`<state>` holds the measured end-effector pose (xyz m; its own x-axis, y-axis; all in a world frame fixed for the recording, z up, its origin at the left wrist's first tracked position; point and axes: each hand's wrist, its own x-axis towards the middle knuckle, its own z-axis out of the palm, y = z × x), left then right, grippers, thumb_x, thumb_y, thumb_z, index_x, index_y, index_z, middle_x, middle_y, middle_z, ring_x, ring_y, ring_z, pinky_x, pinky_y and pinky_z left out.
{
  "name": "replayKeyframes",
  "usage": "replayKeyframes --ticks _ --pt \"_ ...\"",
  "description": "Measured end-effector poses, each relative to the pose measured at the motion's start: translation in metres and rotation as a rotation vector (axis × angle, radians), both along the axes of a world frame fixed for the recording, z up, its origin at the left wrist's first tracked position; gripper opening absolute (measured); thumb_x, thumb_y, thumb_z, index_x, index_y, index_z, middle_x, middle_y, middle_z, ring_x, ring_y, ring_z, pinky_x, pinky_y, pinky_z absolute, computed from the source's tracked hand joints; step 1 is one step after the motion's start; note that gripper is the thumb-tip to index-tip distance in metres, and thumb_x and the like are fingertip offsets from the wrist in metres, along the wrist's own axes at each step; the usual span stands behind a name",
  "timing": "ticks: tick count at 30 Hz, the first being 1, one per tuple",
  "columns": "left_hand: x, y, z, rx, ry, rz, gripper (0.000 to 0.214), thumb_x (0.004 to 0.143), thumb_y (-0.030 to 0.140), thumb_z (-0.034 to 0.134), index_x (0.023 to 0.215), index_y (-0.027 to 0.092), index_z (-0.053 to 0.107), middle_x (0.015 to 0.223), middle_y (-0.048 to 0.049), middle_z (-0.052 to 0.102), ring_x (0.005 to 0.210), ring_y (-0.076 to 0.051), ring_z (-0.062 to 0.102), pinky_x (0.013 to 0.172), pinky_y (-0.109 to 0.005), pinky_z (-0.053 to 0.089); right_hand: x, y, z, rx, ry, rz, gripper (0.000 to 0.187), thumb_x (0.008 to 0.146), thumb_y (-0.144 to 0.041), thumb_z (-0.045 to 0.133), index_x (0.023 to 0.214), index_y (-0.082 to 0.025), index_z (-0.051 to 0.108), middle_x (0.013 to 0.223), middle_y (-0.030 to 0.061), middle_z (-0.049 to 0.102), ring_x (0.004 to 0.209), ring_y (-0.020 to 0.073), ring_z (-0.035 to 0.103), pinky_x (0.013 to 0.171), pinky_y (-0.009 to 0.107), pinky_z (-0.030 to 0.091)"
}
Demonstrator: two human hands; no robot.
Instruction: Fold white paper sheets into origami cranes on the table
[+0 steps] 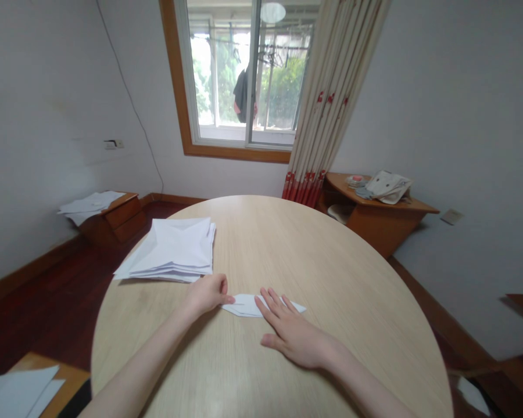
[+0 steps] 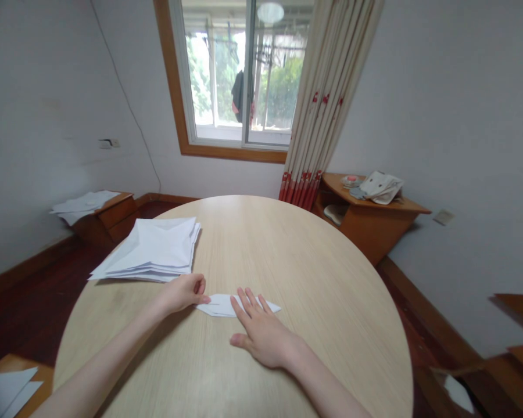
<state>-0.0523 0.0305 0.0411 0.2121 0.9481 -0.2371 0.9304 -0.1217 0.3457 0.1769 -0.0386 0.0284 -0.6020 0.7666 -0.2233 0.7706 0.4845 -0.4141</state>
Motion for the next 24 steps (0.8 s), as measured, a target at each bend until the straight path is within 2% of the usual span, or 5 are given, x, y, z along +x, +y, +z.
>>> replayKeyframes --ticks 8,13,18,21,24 --pt "0.004 -0.01 0.01 0.087 0.097 0.027 0.022 0.074 0.041 0.068 0.075 0.021 0.06 0.08 -0.0023 0.067 0.077 -0.022 0.062 0.058 -0.025 0.032 -0.003 -0.003 0.006 -0.021 -0.069 -0.023 0.068 0.096 -0.048 0.037 0.149 -0.017 0.009 0.155 0.0107 0.0 0.143 0.0247 -0.005 0.115 0.052 0.004" --pt "0.014 -0.02 0.019 0.165 0.091 -0.002 0.012 0.076 0.028 0.069 0.077 0.021 0.06 0.084 -0.0015 0.068 0.082 -0.021 0.063 0.059 -0.025 0.033 -0.001 -0.002 0.002 0.023 0.002 -0.02 0.072 0.092 -0.054 0.041 0.149 -0.021 0.011 0.155 0.0099 0.004 0.143 0.0258 -0.002 0.115 0.054 0.007" --pt "0.028 -0.027 0.009 0.356 0.03 -0.187 0.004 0.083 0.016 0.059 0.083 0.019 0.061 0.091 -0.0033 0.064 0.088 -0.019 0.059 0.07 -0.027 0.038 0.002 0.002 -0.006 0.088 -0.02 -0.043 0.073 0.092 -0.056 0.039 0.149 -0.019 0.013 0.155 0.0113 0.008 0.143 0.0256 0.002 0.116 0.052 0.01" --pt "0.038 -0.032 -0.005 0.412 -0.036 -0.317 0.019 0.09 0.011 0.045 0.089 0.019 0.062 0.094 -0.0046 0.062 0.092 -0.018 0.058 0.077 -0.027 0.041 0.005 0.006 -0.012 0.145 0.002 -0.043 0.071 0.093 -0.054 0.039 0.149 -0.021 0.013 0.155 0.0105 0.01 0.143 0.0249 0.004 0.115 0.052 0.013" --pt "0.046 -0.037 -0.013 0.401 -0.056 -0.433 0.023 0.091 0.012 0.041 0.092 0.019 0.063 0.095 -0.0056 0.064 0.091 -0.019 0.059 0.078 -0.027 0.043 0.01 0.011 -0.015 0.167 -0.004 -0.086 0.066 0.095 -0.05 0.036 0.149 -0.019 0.015 0.154 0.0108 0.014 0.143 0.0237 0.009 0.115 0.05 0.015"
